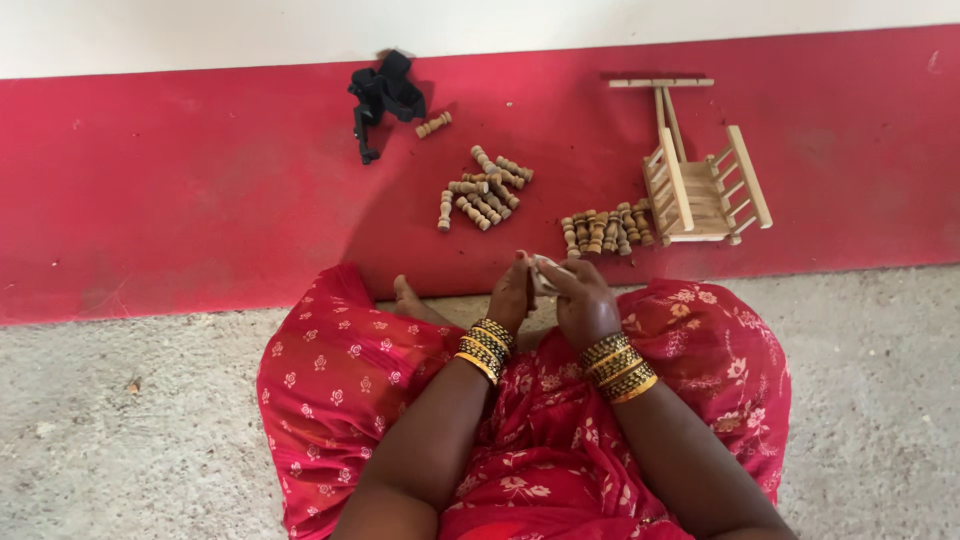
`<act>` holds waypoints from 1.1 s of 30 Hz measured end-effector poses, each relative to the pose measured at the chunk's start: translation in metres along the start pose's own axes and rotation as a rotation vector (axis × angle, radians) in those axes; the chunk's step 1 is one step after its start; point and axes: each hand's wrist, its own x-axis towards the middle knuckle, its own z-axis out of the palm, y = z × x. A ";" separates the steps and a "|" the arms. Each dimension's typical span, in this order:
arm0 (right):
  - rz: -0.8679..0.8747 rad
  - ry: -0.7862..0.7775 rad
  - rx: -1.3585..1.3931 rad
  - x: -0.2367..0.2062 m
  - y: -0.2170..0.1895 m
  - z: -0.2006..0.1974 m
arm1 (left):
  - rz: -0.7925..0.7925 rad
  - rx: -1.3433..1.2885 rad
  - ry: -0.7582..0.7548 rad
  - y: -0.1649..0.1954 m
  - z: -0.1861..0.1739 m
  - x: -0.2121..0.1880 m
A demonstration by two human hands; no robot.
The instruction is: The person sits on the floor and wipes small wooden spindle-shaped pieces one at a time with a cloth, setting the wiped pieces in a pile beside a small wooden chair frame. They continue picking up unwiped pieces from a pile and rubbing each with the cloth.
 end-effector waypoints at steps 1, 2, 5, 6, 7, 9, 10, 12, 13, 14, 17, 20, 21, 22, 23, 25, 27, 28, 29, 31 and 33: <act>0.027 -0.079 -0.079 0.001 -0.001 0.000 | 0.070 0.080 0.000 0.001 0.000 0.000; 0.045 -0.042 -0.012 0.002 -0.001 -0.002 | 0.142 0.159 0.000 0.002 -0.001 0.001; 0.048 0.073 0.124 0.005 -0.003 -0.002 | 0.205 0.410 0.074 0.004 -0.003 0.000; 0.013 0.107 0.123 0.006 -0.004 0.000 | 0.202 0.494 0.111 0.004 -0.003 0.000; -0.023 0.139 0.120 0.006 -0.004 0.001 | 0.221 0.496 0.115 0.003 -0.003 0.001; 0.073 -0.010 0.051 0.007 -0.002 0.004 | 0.257 0.501 0.123 -0.001 -0.003 0.002; 0.121 -0.083 0.020 0.007 0.000 0.005 | 0.233 0.405 0.088 -0.003 -0.002 0.003; 0.215 -0.344 -0.084 0.012 0.007 0.008 | 0.190 0.221 0.020 -0.005 -0.003 0.007; 0.266 -0.472 -0.134 0.014 0.010 0.008 | 0.176 0.168 0.036 -0.006 -0.004 0.009; 0.253 -0.316 -0.045 0.016 0.014 0.007 | 0.162 0.117 0.050 -0.006 -0.006 0.012; 0.136 0.122 0.166 0.028 0.030 -0.006 | -0.062 0.020 0.062 -0.007 -0.009 0.022; 0.237 0.361 0.285 0.044 0.049 -0.027 | -0.225 0.152 0.040 -0.012 -0.005 0.039; 0.334 0.393 0.511 0.047 0.054 -0.033 | -0.254 0.233 0.029 -0.014 0.000 0.048; 0.431 0.421 0.737 0.049 0.061 -0.040 | -0.236 0.188 0.016 -0.017 0.006 0.058; 0.526 0.447 0.962 0.050 0.066 -0.046 | -0.218 0.141 0.002 -0.020 0.014 0.069; 0.491 0.521 1.181 0.052 0.073 -0.049 | -0.159 0.160 0.000 -0.022 0.030 0.091; 0.484 0.569 1.318 0.052 0.078 -0.051 | -0.086 0.278 0.028 -0.021 0.048 0.108; 0.499 0.583 1.348 0.052 0.080 -0.051 | -0.030 0.385 0.046 -0.019 0.054 0.113; 0.513 0.595 1.378 0.053 0.080 -0.050 | 0.028 0.492 0.065 -0.017 0.060 0.116; 0.546 0.596 1.382 0.055 0.080 -0.050 | 0.056 0.600 0.085 -0.014 0.070 0.119; 0.558 0.600 1.393 0.056 0.079 -0.051 | -0.009 0.606 0.086 -0.016 0.077 0.118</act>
